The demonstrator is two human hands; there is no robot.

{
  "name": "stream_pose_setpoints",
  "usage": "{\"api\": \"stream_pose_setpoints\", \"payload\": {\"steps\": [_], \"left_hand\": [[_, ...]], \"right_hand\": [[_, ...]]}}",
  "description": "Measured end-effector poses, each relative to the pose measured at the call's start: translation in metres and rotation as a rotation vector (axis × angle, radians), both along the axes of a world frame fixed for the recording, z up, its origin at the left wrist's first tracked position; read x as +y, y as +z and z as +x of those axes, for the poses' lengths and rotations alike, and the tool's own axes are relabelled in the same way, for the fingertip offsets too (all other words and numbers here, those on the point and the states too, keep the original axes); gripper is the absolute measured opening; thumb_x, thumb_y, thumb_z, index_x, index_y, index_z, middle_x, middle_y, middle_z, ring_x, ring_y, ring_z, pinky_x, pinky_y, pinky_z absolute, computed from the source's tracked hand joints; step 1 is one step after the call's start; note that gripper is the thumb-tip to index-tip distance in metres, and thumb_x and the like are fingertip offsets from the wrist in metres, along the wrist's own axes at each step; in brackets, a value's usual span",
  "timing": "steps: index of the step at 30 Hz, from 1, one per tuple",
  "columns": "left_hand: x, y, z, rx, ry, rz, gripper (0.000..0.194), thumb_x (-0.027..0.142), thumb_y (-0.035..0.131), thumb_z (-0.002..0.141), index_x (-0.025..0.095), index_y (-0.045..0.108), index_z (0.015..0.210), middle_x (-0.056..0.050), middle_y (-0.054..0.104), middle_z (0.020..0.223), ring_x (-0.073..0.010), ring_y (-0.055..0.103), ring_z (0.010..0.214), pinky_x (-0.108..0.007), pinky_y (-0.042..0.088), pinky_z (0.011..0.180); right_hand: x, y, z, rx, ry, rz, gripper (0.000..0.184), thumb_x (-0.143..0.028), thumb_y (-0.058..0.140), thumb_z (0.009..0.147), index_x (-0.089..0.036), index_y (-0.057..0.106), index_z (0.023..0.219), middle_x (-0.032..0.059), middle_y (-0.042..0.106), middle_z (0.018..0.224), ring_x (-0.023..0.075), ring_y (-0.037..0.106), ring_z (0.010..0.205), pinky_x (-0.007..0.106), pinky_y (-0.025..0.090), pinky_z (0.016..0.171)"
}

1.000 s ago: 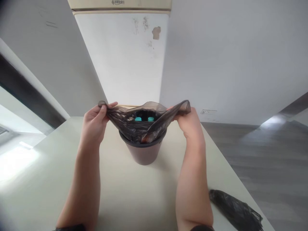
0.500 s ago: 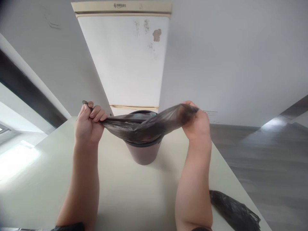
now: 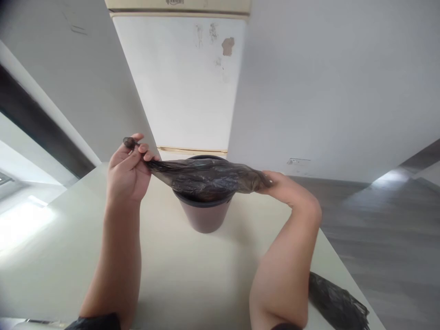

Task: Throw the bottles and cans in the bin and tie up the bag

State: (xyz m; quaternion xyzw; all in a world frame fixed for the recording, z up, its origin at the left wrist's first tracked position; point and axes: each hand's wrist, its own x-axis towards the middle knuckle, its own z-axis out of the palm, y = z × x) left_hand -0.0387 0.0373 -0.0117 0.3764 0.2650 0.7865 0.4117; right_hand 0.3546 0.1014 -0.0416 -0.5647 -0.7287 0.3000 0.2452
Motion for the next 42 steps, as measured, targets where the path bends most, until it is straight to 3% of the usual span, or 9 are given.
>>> {"api": "stream_pose_setpoints", "payload": {"steps": [3,7,13,17,22,25,32,37,42], "left_hand": [[-0.002,0.000,0.006,0.016,0.011,-0.023,0.012,0.024,0.077,0.096,0.020,0.069,0.105,0.000,0.061,0.084,-0.0079,0.057,0.060,-0.027,0.058,0.067],[-0.004,0.001,0.014,0.066,-0.037,-0.022,0.016,0.033,0.078,0.096,0.020,0.068,0.094,0.000,0.061,0.081,-0.0062,0.053,0.054,-0.023,0.053,0.055],[-0.007,0.002,0.029,0.152,-0.069,-0.011,0.023,0.041,0.077,0.096,0.022,0.067,0.090,0.000,0.059,0.076,-0.0060,0.047,0.051,-0.021,0.044,0.047],[-0.011,0.000,0.040,0.200,-0.144,-0.050,0.021,0.042,0.078,0.095,0.023,0.069,0.092,0.002,0.050,0.067,-0.0069,0.042,0.047,-0.023,0.039,0.045],[-0.017,-0.003,0.051,0.317,-0.291,-0.111,0.027,0.040,0.065,0.102,0.018,0.074,0.090,-0.003,0.053,0.070,-0.0134,0.053,0.059,-0.030,0.048,0.058],[-0.020,-0.003,0.056,0.419,-0.289,-0.115,0.029,0.034,0.056,0.104,0.018,0.078,0.095,-0.004,0.057,0.073,-0.0157,0.056,0.067,-0.031,0.049,0.066],[-0.018,-0.006,0.060,0.446,-0.174,-0.063,0.029,0.039,0.077,0.095,0.020,0.073,0.116,-0.005,0.074,0.090,-0.0128,0.064,0.070,-0.027,0.052,0.068],[-0.022,-0.007,0.060,0.524,-0.081,-0.024,0.020,0.037,0.085,0.087,0.019,0.081,0.096,-0.013,0.080,0.107,-0.0226,0.076,0.088,-0.034,0.060,0.076],[-0.026,-0.003,0.066,0.620,-0.244,-0.005,0.017,0.037,0.085,0.088,0.021,0.083,0.092,-0.008,0.077,0.080,-0.0243,0.078,0.083,-0.036,0.063,0.075]], "right_hand": [[-0.012,0.014,-0.013,0.134,0.181,-0.094,0.049,-0.052,0.088,0.077,-0.029,0.076,0.118,0.0060,0.078,0.108,0.0336,0.071,0.106,0.047,0.057,0.095],[-0.018,0.027,-0.041,0.408,0.102,0.109,0.033,-0.056,0.079,0.085,-0.024,0.072,0.082,0.0036,0.068,0.081,0.0281,0.068,0.093,0.045,0.055,0.091],[-0.028,0.034,-0.095,0.841,0.140,0.321,0.042,-0.069,0.069,0.084,-0.029,0.059,0.082,0.0044,0.072,0.123,0.0340,0.063,0.124,0.054,0.053,0.098],[-0.037,0.034,-0.119,1.054,0.393,0.068,0.052,-0.075,0.070,0.082,-0.029,0.048,0.081,-0.0004,0.065,0.072,0.0246,0.064,0.071,0.047,0.056,0.077],[-0.047,0.038,-0.135,0.972,0.503,-0.167,0.033,-0.055,0.072,0.086,-0.027,0.054,0.082,-0.0075,0.032,0.055,0.0115,0.025,0.046,0.027,0.029,0.048],[-0.051,0.042,-0.142,0.894,0.464,-0.077,0.010,-0.033,0.063,0.084,-0.024,0.062,0.082,0.0005,0.050,0.070,0.0159,0.042,0.061,0.031,0.038,0.056],[-0.039,0.031,-0.149,0.774,0.295,0.181,0.015,-0.028,0.060,0.092,-0.023,0.074,0.092,0.0030,0.065,0.086,0.0194,0.057,0.082,0.036,0.049,0.085],[-0.035,0.025,-0.151,0.864,0.183,0.256,0.026,-0.036,0.076,0.090,-0.027,0.066,0.112,0.0012,0.069,0.093,0.0164,0.060,0.074,0.035,0.053,0.078],[-0.050,0.035,-0.153,0.766,0.283,0.111,0.042,-0.046,0.081,0.087,-0.028,0.046,0.101,-0.0033,0.067,0.085,0.0149,0.063,0.065,0.032,0.054,0.068]]}}
